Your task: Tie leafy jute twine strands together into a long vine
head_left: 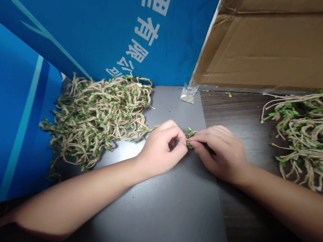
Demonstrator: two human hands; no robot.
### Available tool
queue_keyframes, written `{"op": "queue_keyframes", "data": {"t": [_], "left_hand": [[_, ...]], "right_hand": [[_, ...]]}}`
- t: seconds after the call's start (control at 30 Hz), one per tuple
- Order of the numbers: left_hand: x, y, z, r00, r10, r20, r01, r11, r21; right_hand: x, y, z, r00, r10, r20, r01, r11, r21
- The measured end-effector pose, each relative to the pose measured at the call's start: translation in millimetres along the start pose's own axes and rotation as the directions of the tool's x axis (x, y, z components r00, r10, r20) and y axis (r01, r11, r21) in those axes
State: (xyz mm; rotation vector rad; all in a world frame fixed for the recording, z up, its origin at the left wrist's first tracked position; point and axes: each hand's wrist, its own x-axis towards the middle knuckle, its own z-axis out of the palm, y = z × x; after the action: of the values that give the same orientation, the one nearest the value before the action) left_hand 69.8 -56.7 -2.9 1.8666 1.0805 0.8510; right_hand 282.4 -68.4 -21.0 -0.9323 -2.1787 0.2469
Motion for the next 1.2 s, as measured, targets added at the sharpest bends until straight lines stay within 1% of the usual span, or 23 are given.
{"op": "queue_keyframes", "data": {"t": [0.27, 0.4, 0.6, 0.77, 0.83, 0.97, 1.07, 1.2], "left_hand": [[0.2, 1.4, -0.2, 1.000, -0.017, -0.009, 0.017, 1.000, 0.008], [0.1, 1.0, -0.4, 1.000, -0.008, -0.018, 0.008, 1.000, 0.010], [-1.3, 2.1, -0.2, 0.999, 0.020, -0.033, -0.019, 1.000, 0.010], [-4.2, 3.5, 0.3, 0.992, 0.096, -0.083, -0.091, 0.994, 0.053], [-4.7, 3.8, 0.4, 0.988, 0.119, -0.099, -0.115, 0.992, 0.046], [-5.2, 3.8, 0.4, 0.987, 0.127, -0.102, -0.126, 0.992, 0.012], [-6.0, 3.3, 0.1, 0.984, 0.147, -0.105, -0.146, 0.989, 0.012], [-6.7, 2.1, 0.1, 0.979, 0.168, -0.114, -0.157, 0.983, 0.099]], "right_hand": [[0.7, 0.7, 1.6, 0.998, 0.060, 0.013, -0.061, 0.992, 0.108], [4.5, -0.3, 0.7, 0.997, 0.077, -0.003, -0.076, 0.986, 0.149], [4.2, -0.1, 0.4, 0.997, 0.074, -0.008, -0.072, 0.985, 0.156], [3.2, -2.7, 0.3, 0.998, 0.049, -0.029, -0.045, 0.991, 0.124], [4.0, -4.3, 0.2, 0.998, 0.034, -0.055, -0.026, 0.990, 0.139], [5.2, -4.3, 0.4, 0.996, 0.013, -0.085, 0.003, 0.982, 0.191], [3.0, -2.4, 0.4, 0.998, -0.002, -0.059, 0.011, 0.988, 0.156], [-0.9, -2.8, -1.6, 0.998, -0.046, -0.034, 0.046, 0.999, 0.004]]}}
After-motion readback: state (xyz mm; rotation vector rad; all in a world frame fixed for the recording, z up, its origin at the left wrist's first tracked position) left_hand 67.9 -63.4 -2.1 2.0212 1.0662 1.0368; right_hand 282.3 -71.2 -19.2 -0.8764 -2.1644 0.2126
